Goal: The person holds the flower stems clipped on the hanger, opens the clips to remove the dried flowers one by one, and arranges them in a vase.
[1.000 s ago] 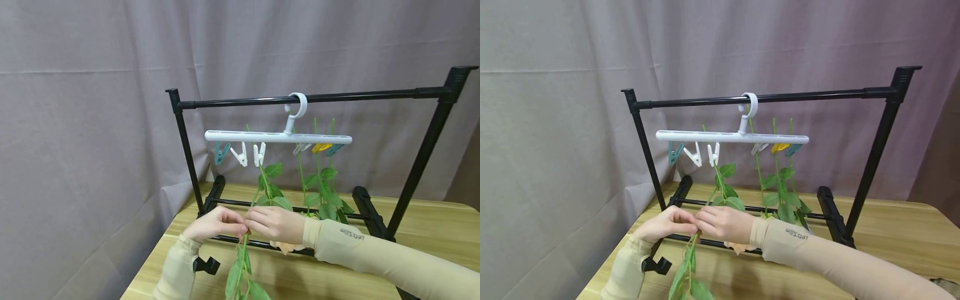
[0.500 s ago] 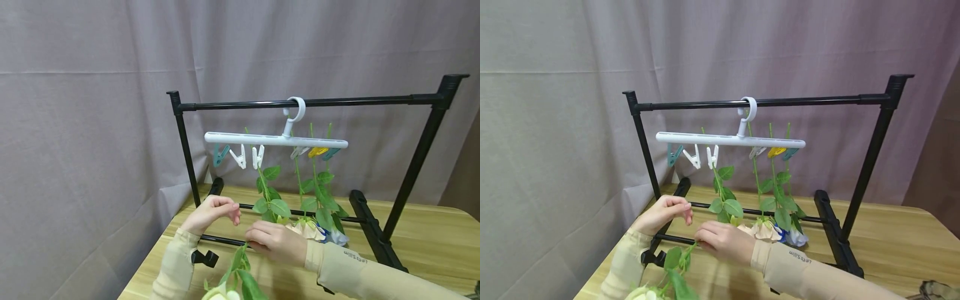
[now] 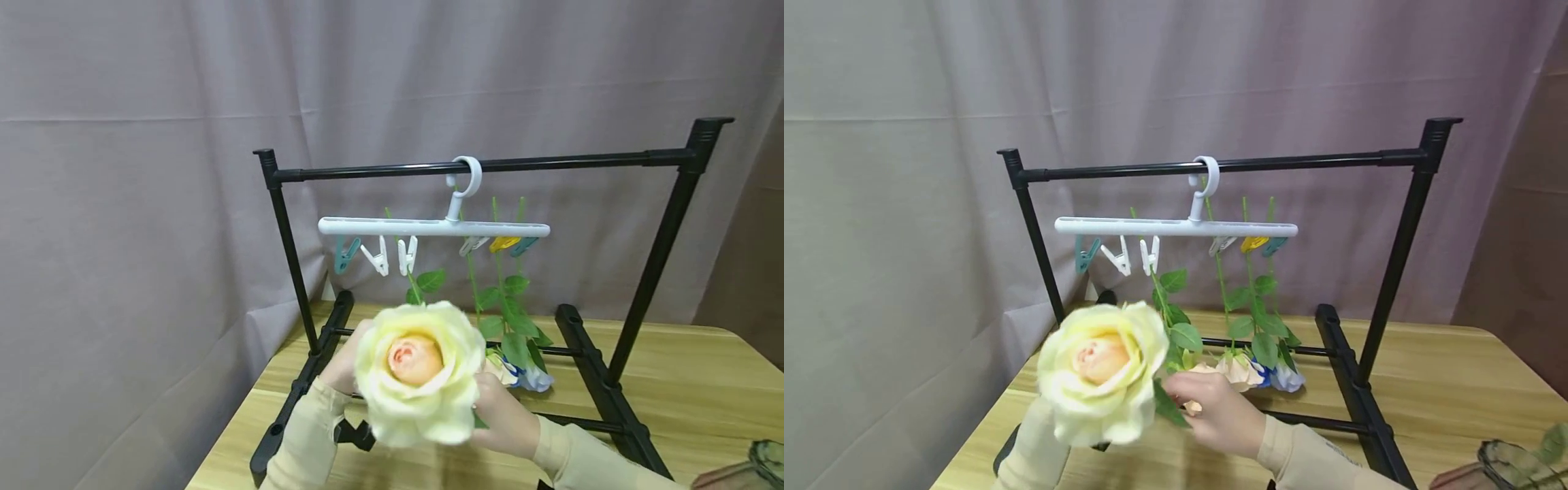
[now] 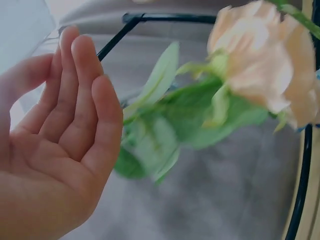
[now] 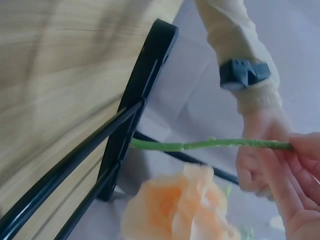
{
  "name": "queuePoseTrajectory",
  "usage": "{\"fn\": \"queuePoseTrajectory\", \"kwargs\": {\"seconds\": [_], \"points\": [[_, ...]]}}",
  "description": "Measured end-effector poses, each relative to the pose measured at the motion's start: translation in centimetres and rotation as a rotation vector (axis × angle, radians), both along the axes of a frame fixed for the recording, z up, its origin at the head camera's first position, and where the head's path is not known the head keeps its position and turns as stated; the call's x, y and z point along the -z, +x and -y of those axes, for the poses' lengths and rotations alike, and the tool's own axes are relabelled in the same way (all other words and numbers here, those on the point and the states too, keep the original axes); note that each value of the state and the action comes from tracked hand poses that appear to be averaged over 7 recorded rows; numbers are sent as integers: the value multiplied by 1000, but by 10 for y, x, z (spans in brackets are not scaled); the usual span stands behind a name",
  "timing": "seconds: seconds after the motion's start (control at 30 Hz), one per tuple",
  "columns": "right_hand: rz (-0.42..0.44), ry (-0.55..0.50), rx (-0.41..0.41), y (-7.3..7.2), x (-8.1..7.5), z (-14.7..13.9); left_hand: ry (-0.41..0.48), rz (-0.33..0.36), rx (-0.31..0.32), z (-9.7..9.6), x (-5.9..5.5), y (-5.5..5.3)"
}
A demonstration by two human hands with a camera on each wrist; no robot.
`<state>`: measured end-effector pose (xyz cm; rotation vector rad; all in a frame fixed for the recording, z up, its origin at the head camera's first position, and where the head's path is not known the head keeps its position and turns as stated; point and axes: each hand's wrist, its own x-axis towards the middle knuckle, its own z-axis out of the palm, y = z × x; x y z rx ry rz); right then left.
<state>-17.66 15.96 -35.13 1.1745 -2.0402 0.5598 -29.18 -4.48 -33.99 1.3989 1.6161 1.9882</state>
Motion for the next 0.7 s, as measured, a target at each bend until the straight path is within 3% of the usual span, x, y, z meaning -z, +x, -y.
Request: {"fn": "queuePoseTrajectory", "kwargs": {"seconds": [0.07,0.17,0.37,0.57,0.7], "points": [[13,-34,-17,2,0,-5,-24,-26,-24,-6,2,6],[176,-123,-64,10,-1,-13,-123,-3,-23,-17,2,15],[250,-144,-11,24,-7,-32,-218,-30,60,-37,-1,31],[210,-170,66,38,-6,-52,-196,-31,152,-56,1,47],[150,-177,68,45,-6,-68,-186,-28,137,-68,5,62]]}}
